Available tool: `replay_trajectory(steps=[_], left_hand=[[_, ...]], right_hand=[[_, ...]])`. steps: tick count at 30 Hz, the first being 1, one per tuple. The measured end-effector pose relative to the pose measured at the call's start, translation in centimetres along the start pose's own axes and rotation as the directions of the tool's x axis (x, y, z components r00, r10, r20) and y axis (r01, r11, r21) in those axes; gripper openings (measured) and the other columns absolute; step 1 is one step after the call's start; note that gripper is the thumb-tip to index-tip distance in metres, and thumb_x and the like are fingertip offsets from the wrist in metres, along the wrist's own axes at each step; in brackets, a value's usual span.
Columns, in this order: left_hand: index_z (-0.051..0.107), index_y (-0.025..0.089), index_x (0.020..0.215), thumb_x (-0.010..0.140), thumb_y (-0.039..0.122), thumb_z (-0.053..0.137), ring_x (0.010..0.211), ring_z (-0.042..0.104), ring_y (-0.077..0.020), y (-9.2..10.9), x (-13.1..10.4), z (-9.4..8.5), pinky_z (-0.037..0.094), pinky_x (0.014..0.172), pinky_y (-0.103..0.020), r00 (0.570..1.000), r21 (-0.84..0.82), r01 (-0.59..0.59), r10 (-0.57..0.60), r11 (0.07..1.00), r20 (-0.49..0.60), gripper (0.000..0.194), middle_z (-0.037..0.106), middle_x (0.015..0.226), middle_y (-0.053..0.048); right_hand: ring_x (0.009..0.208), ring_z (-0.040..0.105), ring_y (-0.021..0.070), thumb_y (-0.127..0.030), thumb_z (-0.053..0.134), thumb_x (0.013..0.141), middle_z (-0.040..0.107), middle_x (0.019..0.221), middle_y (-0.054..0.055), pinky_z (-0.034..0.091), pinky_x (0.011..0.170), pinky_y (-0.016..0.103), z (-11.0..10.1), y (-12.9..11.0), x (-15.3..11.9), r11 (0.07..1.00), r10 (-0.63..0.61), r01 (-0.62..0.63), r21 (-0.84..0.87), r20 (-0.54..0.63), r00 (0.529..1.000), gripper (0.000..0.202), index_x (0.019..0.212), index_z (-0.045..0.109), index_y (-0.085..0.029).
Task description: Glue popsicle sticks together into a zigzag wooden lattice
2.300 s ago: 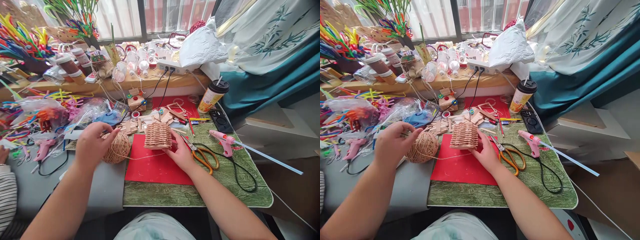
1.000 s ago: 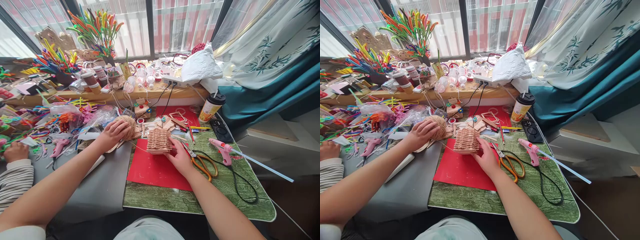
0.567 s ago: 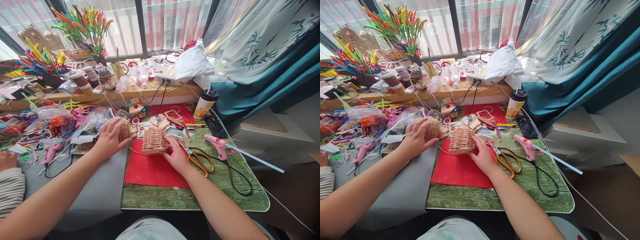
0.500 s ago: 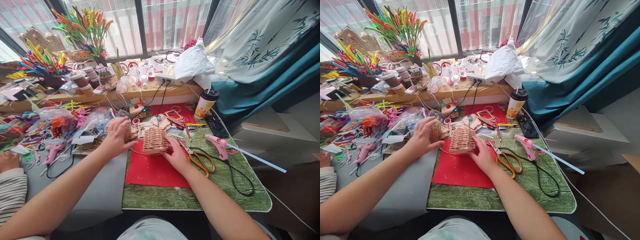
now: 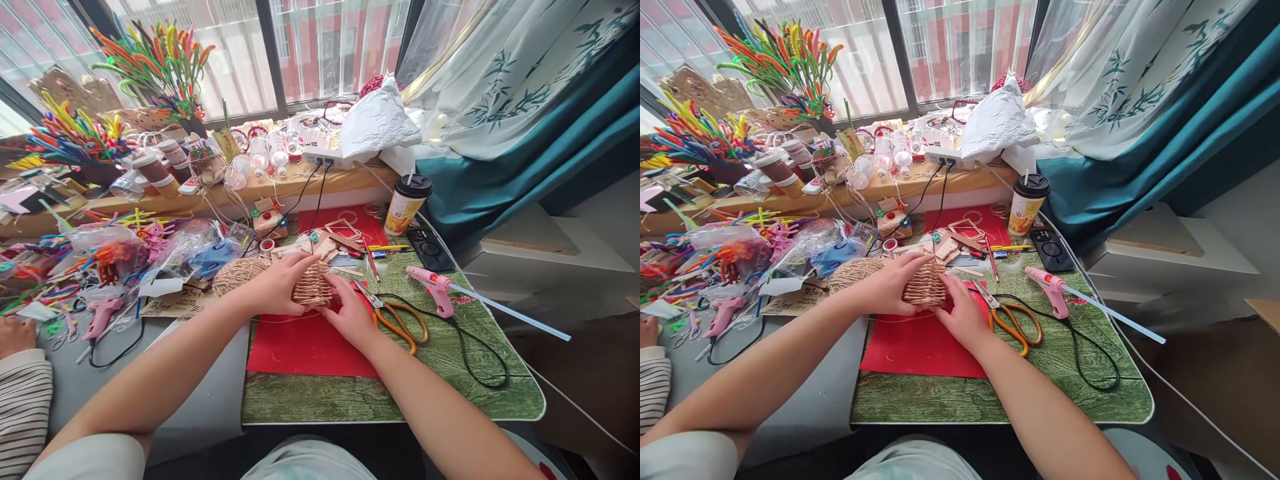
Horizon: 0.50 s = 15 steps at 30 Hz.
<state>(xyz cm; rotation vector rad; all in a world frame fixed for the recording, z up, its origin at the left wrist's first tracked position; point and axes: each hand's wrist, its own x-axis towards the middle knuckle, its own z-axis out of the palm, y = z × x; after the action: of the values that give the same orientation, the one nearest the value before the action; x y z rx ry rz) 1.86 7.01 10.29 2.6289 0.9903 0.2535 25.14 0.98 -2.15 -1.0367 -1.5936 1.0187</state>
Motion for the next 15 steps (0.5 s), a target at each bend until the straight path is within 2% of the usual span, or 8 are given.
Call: replay_trajectory(steps=[3,9,13,15], left_hand=[[0.027,0.031,0.173,0.081,0.039,0.084,0.158,0.045,-0.0404,0.3,-0.6,0.4,0.042,0.132,-0.058,0.998,-0.024,-0.008,0.006,1.0,-0.054,0.109,0.041,0.169,-0.017],[0.028,0.033,0.172,0.077,0.034,0.086,0.158,0.043,-0.0428,0.2,-1.5,0.1,0.042,0.132,-0.06,0.991,-0.025,-0.052,0.049,0.998,-0.126,0.111,0.041,0.168,-0.017],[0.027,0.032,0.172,0.076,0.032,0.085,0.16,0.041,-0.0411,-0.4,-1.9,-0.6,0.041,0.134,-0.057,0.985,-0.074,-0.051,0.038,0.996,-0.166,0.112,0.038,0.168,-0.017],[0.026,0.03,0.172,0.076,0.031,0.085,0.16,0.04,-0.0403,-0.8,-2.1,-1.0,0.04,0.135,-0.056,0.982,-0.107,-0.047,0.026,0.993,-0.189,0.112,0.038,0.167,-0.017]], right_hand=[[0.154,0.054,0.0341,-0.036,0.08,0.096,0.053,0.166,0.009,0.047,0.13,0.059,-0.1,0.0,-0.1,1.0,-0.012,0.012,-0.008,-0.007,1.0,0.071,0.162,0.053,-0.038],[0.156,0.052,0.0329,-0.034,0.079,0.097,0.055,0.166,0.006,0.041,0.135,0.059,-0.4,-0.9,-0.3,0.99,-0.097,0.092,-0.103,-0.04,0.995,0.068,0.16,0.054,-0.041],[0.153,0.056,0.0303,-0.033,0.08,0.097,0.048,0.17,0.006,0.049,0.13,0.055,0.1,-1.2,-0.5,0.992,-0.121,0.123,0.019,-0.109,0.987,0.075,0.163,0.048,-0.044],[0.153,0.055,0.03,-0.035,0.085,0.093,0.043,0.172,0.008,0.051,0.128,0.053,0.5,-1.0,-0.5,0.99,-0.073,0.09,0.112,-0.149,0.986,0.083,0.165,0.045,-0.043]])
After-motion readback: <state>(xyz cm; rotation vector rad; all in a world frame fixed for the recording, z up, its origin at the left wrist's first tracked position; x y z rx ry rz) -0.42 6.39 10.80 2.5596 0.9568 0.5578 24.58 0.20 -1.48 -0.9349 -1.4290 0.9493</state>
